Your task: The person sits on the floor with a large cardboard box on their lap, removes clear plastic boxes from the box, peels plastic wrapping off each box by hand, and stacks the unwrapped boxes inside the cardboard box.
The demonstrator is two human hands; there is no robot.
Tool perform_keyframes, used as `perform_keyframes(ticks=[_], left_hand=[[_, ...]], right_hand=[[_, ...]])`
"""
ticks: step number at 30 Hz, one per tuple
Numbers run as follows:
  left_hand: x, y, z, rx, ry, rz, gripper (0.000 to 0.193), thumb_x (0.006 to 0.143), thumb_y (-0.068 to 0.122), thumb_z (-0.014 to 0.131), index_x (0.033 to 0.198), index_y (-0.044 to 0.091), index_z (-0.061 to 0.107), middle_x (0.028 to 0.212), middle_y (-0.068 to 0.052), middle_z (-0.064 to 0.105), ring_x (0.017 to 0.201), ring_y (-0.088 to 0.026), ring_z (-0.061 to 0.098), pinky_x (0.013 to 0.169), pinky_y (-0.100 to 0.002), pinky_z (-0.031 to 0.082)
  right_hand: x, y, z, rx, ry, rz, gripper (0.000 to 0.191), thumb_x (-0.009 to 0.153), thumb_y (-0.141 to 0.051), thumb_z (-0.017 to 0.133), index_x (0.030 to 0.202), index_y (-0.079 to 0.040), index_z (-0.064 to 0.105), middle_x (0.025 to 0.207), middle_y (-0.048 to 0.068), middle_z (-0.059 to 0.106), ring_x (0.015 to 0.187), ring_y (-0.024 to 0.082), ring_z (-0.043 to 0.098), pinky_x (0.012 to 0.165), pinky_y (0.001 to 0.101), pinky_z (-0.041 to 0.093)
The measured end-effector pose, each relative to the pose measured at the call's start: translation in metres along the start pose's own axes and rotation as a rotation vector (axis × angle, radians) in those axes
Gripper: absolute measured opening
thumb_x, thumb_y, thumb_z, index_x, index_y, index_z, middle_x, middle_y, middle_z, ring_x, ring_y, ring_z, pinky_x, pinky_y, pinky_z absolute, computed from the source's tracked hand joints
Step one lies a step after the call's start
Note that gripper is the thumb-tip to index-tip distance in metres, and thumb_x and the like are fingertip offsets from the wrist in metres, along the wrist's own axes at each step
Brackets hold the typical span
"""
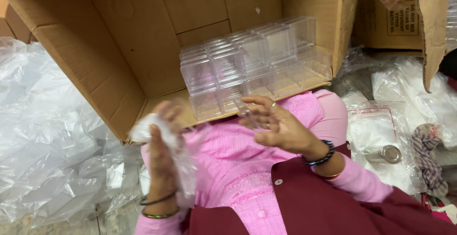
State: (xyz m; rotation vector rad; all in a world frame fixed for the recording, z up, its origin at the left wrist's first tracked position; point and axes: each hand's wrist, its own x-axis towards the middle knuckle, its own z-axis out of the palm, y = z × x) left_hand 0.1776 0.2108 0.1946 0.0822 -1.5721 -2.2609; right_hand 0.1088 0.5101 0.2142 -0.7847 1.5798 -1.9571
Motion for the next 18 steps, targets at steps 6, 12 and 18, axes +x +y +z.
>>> perform_keyframes(ticks=[6,12,18], left_hand=[[-0.029,0.000,0.049,0.126,-0.189,0.051,0.100,0.083,0.078,0.071,0.143,0.000,0.051,0.112,0.002,0.058,0.082,-0.005,0.050,0.072,-0.019,0.041],[-0.033,0.009,0.051,0.294,-0.198,0.078,0.109,0.076,0.081,0.071,0.145,0.000,0.054,0.083,0.008,0.043,0.072,-0.005,0.039,0.061,-0.023,0.028],[-0.036,0.001,0.043,0.341,-0.226,0.178,0.104,0.082,0.082,0.067,0.145,0.000,0.053,0.141,-0.007,0.053,0.117,-0.015,0.049,0.101,-0.031,0.041]], right_hand=[[0.008,0.002,0.045,-0.175,0.047,-0.180,0.084,0.082,-0.017,0.086,0.152,-0.008,0.042,0.147,0.010,0.051,0.143,0.023,0.049,0.125,0.0391,0.037],[0.009,-0.007,0.054,-0.303,0.057,-0.252,0.084,0.077,-0.015,0.089,0.148,-0.007,0.046,0.153,0.010,0.045,0.146,0.023,0.045,0.125,0.0380,0.035],[0.008,0.002,0.054,-0.141,0.022,-0.226,0.085,0.077,-0.011,0.091,0.149,-0.007,0.044,0.157,0.010,0.041,0.151,0.023,0.040,0.130,0.0393,0.031]])
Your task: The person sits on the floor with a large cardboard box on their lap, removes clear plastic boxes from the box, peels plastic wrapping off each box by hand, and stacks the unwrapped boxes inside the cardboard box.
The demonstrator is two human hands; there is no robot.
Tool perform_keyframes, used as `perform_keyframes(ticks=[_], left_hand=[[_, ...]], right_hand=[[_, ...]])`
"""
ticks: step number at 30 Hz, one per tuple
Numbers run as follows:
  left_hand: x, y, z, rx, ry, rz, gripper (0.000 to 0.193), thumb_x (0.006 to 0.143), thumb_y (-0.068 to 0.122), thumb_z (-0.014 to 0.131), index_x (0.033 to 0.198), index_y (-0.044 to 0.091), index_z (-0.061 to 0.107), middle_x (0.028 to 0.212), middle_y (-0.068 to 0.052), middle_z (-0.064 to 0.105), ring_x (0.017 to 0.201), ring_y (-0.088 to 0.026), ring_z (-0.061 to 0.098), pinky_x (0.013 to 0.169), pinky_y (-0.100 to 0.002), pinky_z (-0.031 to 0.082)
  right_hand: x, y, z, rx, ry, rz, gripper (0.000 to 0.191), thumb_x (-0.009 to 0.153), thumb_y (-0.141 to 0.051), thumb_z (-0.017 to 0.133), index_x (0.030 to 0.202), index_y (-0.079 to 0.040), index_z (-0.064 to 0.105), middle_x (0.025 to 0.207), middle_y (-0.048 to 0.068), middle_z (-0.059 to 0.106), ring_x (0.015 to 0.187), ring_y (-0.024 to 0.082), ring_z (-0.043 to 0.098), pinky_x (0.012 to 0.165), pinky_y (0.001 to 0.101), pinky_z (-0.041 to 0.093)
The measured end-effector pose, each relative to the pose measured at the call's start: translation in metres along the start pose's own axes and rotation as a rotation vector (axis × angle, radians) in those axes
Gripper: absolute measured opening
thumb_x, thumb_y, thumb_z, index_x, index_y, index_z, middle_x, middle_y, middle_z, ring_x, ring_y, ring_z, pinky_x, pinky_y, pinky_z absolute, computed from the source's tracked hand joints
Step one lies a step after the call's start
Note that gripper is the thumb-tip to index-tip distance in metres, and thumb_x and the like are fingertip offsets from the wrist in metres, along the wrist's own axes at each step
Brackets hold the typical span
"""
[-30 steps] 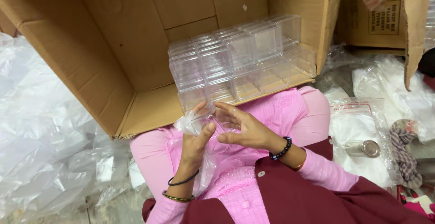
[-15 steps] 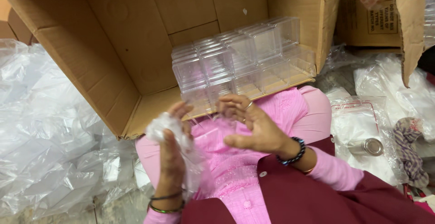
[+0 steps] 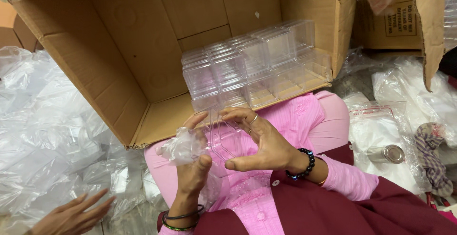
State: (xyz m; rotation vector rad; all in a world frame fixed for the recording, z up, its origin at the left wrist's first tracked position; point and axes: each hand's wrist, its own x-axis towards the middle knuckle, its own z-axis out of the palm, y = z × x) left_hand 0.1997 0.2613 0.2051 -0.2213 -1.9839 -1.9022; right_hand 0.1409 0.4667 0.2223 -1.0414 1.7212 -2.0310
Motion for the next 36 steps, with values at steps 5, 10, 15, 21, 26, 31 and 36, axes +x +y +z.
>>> perform_keyframes(ticks=[5,10,15,21,26,31,36], left_hand=[[-0.003,-0.003,0.000,-0.037,-0.022,0.014,0.102,0.083,0.074,0.073,0.148,0.000,0.049,0.152,-0.013,0.048,0.146,-0.027,0.044,0.121,-0.044,0.037],[0.001,-0.004,0.007,-0.068,-0.051,0.019,0.095,0.082,0.052,0.084,0.149,-0.001,0.043,0.149,-0.015,0.047,0.142,-0.030,0.045,0.120,-0.046,0.036],[0.008,-0.003,-0.003,-0.151,-0.079,-0.198,0.088,0.082,0.050,0.078,0.147,0.001,0.046,0.139,-0.015,0.057,0.133,-0.028,0.054,0.114,-0.044,0.042],[0.005,-0.003,-0.006,-0.433,-0.043,-0.722,0.073,0.085,0.052,0.066,0.138,0.002,0.061,0.130,-0.014,0.065,0.119,-0.025,0.059,0.100,-0.040,0.046],[0.004,0.003,-0.001,-0.211,-0.106,-0.329,0.091,0.081,0.055,0.076,0.146,-0.001,0.047,0.137,-0.017,0.056,0.129,-0.030,0.052,0.108,-0.044,0.043],[-0.006,0.009,-0.003,-0.022,-0.141,-0.020,0.122,0.069,0.061,0.091,0.156,-0.002,0.033,0.150,-0.018,0.046,0.145,-0.031,0.044,0.123,-0.046,0.036],[-0.004,0.005,-0.007,0.051,-0.147,-0.012,0.128,0.063,0.073,0.085,0.157,-0.001,0.039,0.149,-0.017,0.052,0.143,-0.030,0.049,0.122,-0.045,0.039]], right_hand=[[-0.002,0.017,-0.001,0.136,0.009,-0.058,0.084,0.077,-0.004,0.092,0.146,-0.009,0.045,0.158,0.010,0.042,0.154,0.023,0.037,0.133,0.0398,0.027],[-0.002,0.024,0.003,0.144,0.030,-0.069,0.082,0.079,-0.005,0.093,0.146,-0.010,0.046,0.159,0.014,0.044,0.155,0.026,0.039,0.135,0.0425,0.028],[0.007,0.009,0.004,-0.208,-0.047,-0.038,0.085,0.074,-0.021,0.094,0.144,-0.009,0.047,0.162,0.019,0.038,0.152,0.034,0.040,0.127,0.0467,0.035],[0.023,-0.004,-0.025,-0.450,-0.335,-0.257,0.087,0.073,-0.027,0.098,0.142,-0.012,0.047,0.164,0.018,0.041,0.150,0.031,0.049,0.124,0.0426,0.045],[0.021,0.010,-0.029,-0.383,-0.174,-0.252,0.088,0.066,-0.023,0.100,0.139,-0.011,0.051,0.153,0.012,0.050,0.143,0.025,0.052,0.120,0.0402,0.046],[0.007,0.025,-0.016,0.023,-0.119,-0.139,0.089,0.071,-0.014,0.098,0.146,-0.011,0.050,0.156,0.010,0.045,0.150,0.023,0.043,0.133,0.0417,0.033],[0.000,0.030,-0.013,0.063,-0.081,-0.126,0.088,0.071,-0.012,0.098,0.145,-0.011,0.051,0.157,0.009,0.045,0.152,0.022,0.042,0.133,0.0417,0.033]])
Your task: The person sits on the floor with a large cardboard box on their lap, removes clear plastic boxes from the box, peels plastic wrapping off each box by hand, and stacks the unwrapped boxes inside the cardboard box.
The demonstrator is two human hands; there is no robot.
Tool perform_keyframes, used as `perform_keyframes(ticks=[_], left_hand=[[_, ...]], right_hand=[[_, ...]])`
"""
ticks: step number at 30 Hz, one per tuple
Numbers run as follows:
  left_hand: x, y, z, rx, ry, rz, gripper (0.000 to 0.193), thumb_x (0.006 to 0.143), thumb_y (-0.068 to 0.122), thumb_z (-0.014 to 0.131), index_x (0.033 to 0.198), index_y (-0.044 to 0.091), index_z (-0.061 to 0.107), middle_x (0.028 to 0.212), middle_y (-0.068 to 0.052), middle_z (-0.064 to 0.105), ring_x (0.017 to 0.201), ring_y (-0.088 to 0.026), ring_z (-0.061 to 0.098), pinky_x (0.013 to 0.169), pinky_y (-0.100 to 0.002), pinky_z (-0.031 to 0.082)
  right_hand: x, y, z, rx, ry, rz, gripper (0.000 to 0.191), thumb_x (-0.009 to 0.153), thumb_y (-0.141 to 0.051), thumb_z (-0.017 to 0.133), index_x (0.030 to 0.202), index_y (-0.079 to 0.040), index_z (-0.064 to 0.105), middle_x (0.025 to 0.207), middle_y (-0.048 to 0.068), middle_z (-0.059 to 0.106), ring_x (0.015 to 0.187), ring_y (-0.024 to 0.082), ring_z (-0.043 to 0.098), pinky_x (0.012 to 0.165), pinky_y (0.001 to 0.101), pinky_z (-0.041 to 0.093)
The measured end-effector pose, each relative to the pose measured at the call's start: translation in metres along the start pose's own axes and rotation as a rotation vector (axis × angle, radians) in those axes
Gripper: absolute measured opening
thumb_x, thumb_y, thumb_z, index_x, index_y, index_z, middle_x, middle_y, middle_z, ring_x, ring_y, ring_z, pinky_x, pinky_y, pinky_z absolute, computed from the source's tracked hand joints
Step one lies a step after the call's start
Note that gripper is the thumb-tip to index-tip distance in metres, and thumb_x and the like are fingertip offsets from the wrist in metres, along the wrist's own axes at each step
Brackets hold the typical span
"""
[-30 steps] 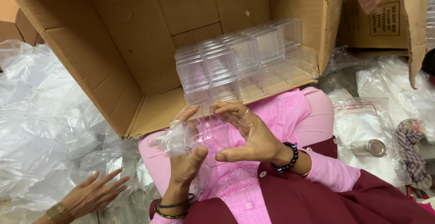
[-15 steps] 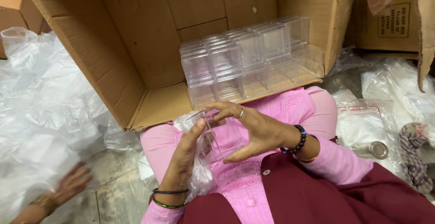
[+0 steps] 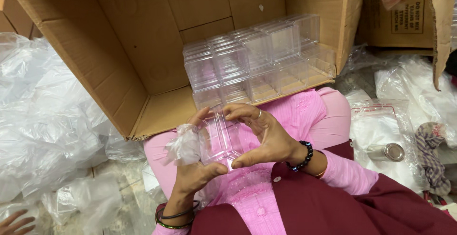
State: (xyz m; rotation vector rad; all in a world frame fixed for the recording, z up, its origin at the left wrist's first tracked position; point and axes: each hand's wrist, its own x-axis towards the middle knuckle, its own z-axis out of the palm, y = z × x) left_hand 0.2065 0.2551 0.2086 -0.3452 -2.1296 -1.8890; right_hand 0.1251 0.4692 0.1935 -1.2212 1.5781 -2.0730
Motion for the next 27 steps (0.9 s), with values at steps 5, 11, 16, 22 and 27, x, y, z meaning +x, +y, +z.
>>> perform_keyframes(ticks=[5,11,16,22,27], left_hand=[[0.002,-0.003,0.002,-0.012,0.002,0.003,0.125,0.066,0.074,0.083,0.156,-0.002,0.041,0.148,-0.016,0.052,0.143,-0.030,0.049,0.122,-0.044,0.038],[0.009,-0.013,0.007,-0.224,0.085,-0.154,0.103,0.077,0.051,0.085,0.153,-0.001,0.040,0.145,-0.018,0.049,0.139,-0.029,0.047,0.117,-0.043,0.038],[0.012,-0.017,0.004,-0.291,0.206,-0.236,0.084,0.083,0.042,0.077,0.149,-0.002,0.046,0.144,-0.019,0.055,0.134,-0.029,0.053,0.113,-0.043,0.041],[0.015,-0.020,0.024,-0.238,0.277,-0.240,0.076,0.088,0.038,0.074,0.147,-0.001,0.045,0.140,-0.021,0.053,0.130,-0.028,0.054,0.110,-0.043,0.043],[0.019,-0.033,0.020,-0.267,0.295,-0.346,0.076,0.087,0.044,0.071,0.145,0.003,0.047,0.134,-0.015,0.059,0.121,-0.024,0.062,0.100,-0.036,0.050]], right_hand=[[0.000,0.003,0.004,0.033,0.035,0.025,0.085,0.074,-0.014,0.098,0.145,-0.010,0.051,0.156,0.009,0.045,0.151,0.022,0.042,0.133,0.0409,0.033],[0.012,0.004,0.004,-0.022,0.027,0.188,0.084,0.077,-0.021,0.093,0.147,-0.009,0.048,0.152,0.011,0.048,0.148,0.024,0.046,0.129,0.0414,0.035],[0.012,0.001,-0.010,0.034,-0.071,0.388,0.090,0.078,-0.026,0.089,0.153,-0.008,0.042,0.157,0.009,0.048,0.147,0.021,0.046,0.125,0.0388,0.036],[0.003,0.020,-0.004,0.161,0.024,0.414,0.088,0.078,-0.018,0.090,0.153,-0.005,0.046,0.149,0.012,0.055,0.136,0.023,0.052,0.119,0.0412,0.043],[0.003,0.027,-0.008,0.153,0.042,0.433,0.078,0.085,-0.018,0.082,0.152,-0.006,0.044,0.155,0.007,0.050,0.141,0.020,0.050,0.118,0.0393,0.044]])
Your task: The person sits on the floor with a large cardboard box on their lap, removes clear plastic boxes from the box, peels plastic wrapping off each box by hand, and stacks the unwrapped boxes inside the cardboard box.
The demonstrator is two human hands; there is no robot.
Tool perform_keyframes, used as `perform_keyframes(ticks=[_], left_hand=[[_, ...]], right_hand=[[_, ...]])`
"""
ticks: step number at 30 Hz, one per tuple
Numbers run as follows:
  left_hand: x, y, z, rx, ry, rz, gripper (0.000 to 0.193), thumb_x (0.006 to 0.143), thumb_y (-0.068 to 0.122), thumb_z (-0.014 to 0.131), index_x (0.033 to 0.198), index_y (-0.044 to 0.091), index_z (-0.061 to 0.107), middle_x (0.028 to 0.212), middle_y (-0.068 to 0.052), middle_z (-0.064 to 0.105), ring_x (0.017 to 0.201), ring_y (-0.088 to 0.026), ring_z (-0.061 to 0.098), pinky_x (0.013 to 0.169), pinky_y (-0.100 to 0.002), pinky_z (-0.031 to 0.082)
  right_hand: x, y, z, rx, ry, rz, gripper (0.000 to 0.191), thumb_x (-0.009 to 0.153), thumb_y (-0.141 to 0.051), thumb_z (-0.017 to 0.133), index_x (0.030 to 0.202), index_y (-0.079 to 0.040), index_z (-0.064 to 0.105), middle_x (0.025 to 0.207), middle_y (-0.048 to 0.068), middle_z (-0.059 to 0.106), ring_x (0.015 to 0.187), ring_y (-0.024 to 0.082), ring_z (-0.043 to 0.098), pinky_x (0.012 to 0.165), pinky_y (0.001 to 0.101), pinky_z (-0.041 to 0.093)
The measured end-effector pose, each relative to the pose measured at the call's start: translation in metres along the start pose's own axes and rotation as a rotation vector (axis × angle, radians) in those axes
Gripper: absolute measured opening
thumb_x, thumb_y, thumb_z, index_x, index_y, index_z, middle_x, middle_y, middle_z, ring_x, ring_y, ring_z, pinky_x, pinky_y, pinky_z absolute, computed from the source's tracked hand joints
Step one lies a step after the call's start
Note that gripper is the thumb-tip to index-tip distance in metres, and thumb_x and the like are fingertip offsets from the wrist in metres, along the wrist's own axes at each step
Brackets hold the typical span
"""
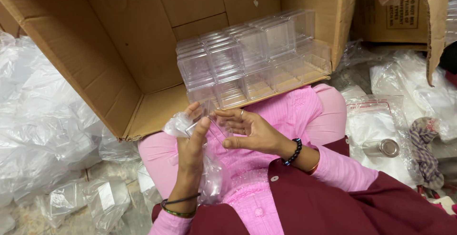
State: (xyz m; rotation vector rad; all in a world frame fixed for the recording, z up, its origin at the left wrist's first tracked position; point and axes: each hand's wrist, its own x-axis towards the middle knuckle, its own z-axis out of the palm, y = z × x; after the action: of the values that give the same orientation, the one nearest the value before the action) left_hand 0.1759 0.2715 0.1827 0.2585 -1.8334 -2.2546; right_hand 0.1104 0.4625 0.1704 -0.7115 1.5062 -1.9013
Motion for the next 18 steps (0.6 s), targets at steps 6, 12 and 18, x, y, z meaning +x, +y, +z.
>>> perform_keyframes(ticks=[6,12,18], left_hand=[[0.025,-0.029,-0.017,-0.326,-0.033,-0.170,0.084,0.093,0.058,0.067,0.152,0.000,0.054,0.108,-0.012,0.060,0.069,-0.007,0.048,0.052,-0.021,0.037],[0.037,-0.045,-0.029,-0.222,-0.242,0.003,0.083,0.092,0.058,0.067,0.151,0.002,0.049,0.139,-0.013,0.063,0.093,-0.008,0.057,0.073,-0.022,0.046],[0.055,-0.035,-0.069,0.391,0.156,-0.097,0.069,0.084,0.041,0.072,0.137,-0.001,0.058,0.134,-0.014,0.066,0.111,-0.028,0.070,0.095,-0.037,0.056]], right_hand=[[0.013,-0.004,-0.020,0.430,0.003,0.149,0.073,0.092,-0.020,0.071,0.154,-0.008,0.034,0.147,0.020,0.056,0.134,0.027,0.057,0.108,0.0440,0.052],[0.006,0.022,-0.029,0.719,-0.063,0.195,0.068,0.096,-0.012,0.073,0.153,-0.002,0.037,0.134,0.025,0.061,0.122,0.039,0.060,0.103,0.0470,0.054],[-0.001,0.009,-0.117,-0.089,0.286,-0.255,0.066,0.089,-0.001,0.077,0.146,-0.005,0.044,0.129,0.015,0.062,0.120,0.026,0.064,0.102,0.0413,0.057]])
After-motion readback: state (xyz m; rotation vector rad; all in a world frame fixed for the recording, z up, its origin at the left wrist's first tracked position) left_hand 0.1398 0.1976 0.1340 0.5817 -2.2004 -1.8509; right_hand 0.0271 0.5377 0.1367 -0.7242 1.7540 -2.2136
